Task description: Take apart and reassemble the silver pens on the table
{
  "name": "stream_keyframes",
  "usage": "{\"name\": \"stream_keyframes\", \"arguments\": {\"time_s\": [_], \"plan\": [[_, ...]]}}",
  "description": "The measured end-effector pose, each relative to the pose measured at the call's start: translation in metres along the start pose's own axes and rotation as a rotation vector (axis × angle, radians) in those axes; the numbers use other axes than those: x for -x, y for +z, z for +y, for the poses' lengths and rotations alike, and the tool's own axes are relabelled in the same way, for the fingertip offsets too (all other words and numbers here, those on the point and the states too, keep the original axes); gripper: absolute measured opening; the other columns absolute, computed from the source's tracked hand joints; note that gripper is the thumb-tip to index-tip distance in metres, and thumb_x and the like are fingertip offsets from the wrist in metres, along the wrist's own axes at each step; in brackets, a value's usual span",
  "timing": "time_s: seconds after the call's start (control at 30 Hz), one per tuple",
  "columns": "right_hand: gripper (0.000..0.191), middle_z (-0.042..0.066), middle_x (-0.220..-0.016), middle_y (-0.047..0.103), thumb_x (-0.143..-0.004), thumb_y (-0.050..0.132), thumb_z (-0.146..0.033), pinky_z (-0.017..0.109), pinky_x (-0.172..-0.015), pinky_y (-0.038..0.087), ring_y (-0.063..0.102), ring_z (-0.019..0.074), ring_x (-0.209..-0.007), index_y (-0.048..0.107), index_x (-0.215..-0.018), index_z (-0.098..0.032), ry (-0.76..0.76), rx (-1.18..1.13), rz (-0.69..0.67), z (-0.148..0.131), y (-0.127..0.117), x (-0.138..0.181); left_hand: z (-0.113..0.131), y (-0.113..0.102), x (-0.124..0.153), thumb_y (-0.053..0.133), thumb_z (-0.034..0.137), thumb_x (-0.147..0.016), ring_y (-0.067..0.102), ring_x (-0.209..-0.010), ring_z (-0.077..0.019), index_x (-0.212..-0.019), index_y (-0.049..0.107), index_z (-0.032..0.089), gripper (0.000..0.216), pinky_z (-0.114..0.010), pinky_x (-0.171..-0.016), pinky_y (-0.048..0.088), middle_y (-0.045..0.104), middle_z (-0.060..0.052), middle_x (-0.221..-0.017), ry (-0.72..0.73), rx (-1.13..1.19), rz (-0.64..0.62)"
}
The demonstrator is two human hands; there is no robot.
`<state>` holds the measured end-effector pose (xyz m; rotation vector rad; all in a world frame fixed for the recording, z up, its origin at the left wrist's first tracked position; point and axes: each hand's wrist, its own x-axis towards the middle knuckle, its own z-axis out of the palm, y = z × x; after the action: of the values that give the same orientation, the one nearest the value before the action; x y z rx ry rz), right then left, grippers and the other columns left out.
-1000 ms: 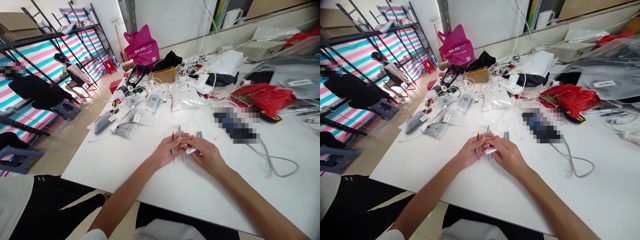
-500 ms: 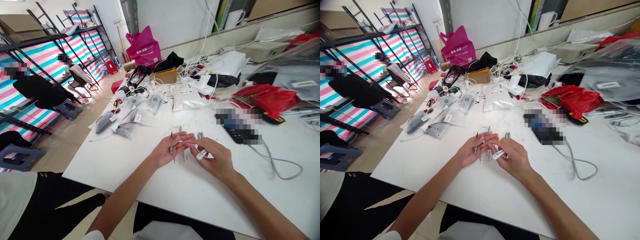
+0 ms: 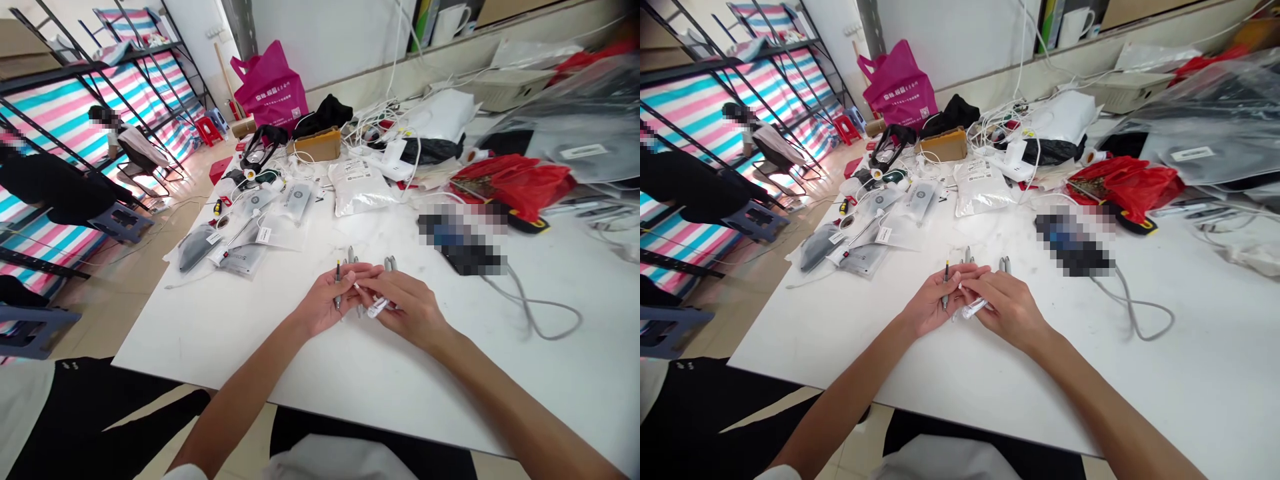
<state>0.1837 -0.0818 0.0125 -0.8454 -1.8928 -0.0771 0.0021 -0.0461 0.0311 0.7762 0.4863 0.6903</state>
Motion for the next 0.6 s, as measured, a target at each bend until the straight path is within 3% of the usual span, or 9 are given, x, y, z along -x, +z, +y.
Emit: {"name": "stream_keyframes", "arguments": {"time_s": [0.23, 0.6], "plan": [[0.035, 0.003, -0.088, 0.076, -0.092, 0.069, -0.011, 0.031, -0.066, 0.056, 0.069, 0.0166, -0.071, 0.067, -0.123, -0.027, 0.022, -0.009, 0.024, -0.0021, 0.0000, 0.0004, 0.0021, 0.0012, 0.0004, 0.068, 0.038, -0.097, 0.054, -0.142, -0.0283, -0.125, 0.072, 0.016, 0.036, -0.039, -0.113, 0.045, 0.059, -0.016, -0.150, -0.003, 0.030, 0.033], [0.033, -0.002, -0.069, 0.066, -0.091, 0.069, -0.009, 0.030, -0.059, 0.050, 0.059, 0.0141, -0.059, 0.068, -0.120, -0.026, 0.010, 0.005, 0.034, -0.0073, 0.0006, -0.0006, 0.0040, -0.0007, 0.0001, 0.068, 0.039, -0.097, 0.050, -0.146, -0.0315, -0.126, 0.070, 0.015, 0.037, -0.042, -0.119, 0.039, 0.059, -0.018, -0.150, 0.034, 0.043, -0.005]]}}
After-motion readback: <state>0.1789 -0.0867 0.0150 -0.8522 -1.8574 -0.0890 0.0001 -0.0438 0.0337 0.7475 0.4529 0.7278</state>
